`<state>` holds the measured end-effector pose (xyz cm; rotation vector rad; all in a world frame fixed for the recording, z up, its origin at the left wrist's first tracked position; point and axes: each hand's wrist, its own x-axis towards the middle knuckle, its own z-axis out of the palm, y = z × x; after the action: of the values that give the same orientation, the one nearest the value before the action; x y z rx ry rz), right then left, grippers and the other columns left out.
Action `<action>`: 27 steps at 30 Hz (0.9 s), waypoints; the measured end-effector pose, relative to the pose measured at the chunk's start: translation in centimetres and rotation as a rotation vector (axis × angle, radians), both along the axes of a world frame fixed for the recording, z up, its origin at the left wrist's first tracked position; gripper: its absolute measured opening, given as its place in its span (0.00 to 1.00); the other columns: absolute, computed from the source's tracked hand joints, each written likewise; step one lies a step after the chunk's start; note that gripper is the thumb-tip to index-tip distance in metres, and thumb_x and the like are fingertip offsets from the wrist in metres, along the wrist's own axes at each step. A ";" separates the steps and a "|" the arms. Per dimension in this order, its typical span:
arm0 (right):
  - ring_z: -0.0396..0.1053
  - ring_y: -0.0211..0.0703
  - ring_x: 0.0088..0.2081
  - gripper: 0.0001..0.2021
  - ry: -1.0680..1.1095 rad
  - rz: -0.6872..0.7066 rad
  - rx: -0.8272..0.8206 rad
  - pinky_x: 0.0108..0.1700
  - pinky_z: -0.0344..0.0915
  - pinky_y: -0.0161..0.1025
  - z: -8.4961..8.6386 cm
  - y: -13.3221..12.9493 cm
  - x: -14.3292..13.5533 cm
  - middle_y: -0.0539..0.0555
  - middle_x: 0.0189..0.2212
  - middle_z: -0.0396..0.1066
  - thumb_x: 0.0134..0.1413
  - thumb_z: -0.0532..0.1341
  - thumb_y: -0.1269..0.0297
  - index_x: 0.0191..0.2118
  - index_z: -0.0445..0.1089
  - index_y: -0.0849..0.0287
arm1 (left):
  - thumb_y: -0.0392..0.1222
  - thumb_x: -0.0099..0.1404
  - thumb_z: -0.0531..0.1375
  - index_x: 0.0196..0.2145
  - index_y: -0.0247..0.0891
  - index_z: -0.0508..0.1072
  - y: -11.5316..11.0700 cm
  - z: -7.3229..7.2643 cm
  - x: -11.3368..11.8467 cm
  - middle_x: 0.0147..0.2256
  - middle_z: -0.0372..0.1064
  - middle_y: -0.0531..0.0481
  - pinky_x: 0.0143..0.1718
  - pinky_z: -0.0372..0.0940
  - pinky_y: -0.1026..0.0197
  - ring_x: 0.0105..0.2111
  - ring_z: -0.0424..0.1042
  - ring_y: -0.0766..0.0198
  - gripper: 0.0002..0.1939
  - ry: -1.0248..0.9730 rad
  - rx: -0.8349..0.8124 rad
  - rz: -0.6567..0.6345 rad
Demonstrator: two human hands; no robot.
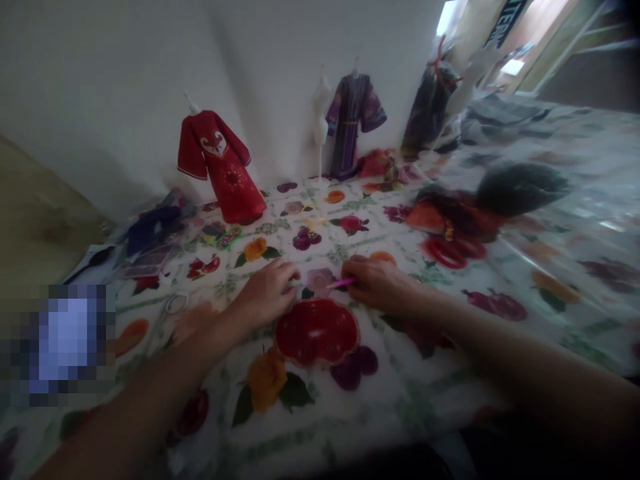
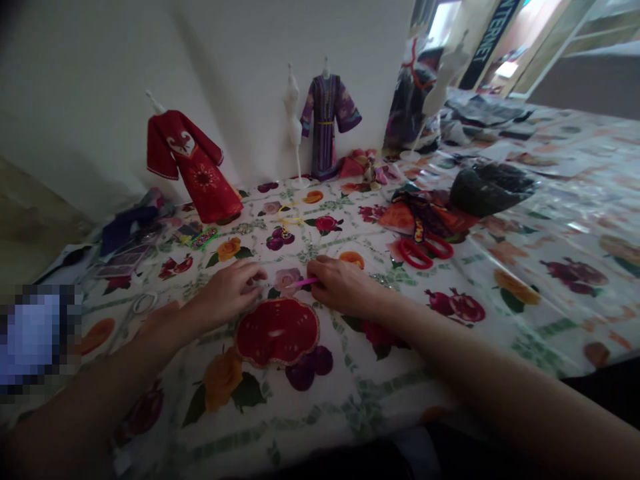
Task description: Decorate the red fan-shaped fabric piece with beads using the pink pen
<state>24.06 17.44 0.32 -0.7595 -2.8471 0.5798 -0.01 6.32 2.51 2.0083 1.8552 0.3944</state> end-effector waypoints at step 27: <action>0.40 0.29 0.20 0.11 -0.012 -0.135 -1.363 0.19 0.41 0.29 5.5 2.4 -5.8 0.45 0.18 0.47 0.54 0.60 0.71 0.22 0.63 0.61 | 0.34 0.62 0.56 0.39 0.38 0.72 1.7 -1.1 -1.4 0.38 0.71 0.47 0.38 0.62 0.58 0.38 0.69 0.58 0.08 -0.086 -0.003 -0.095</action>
<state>18.30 19.80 5.83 -1.0036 -1.9987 2.4792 -1.45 8.01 1.43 2.0349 1.7009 0.4432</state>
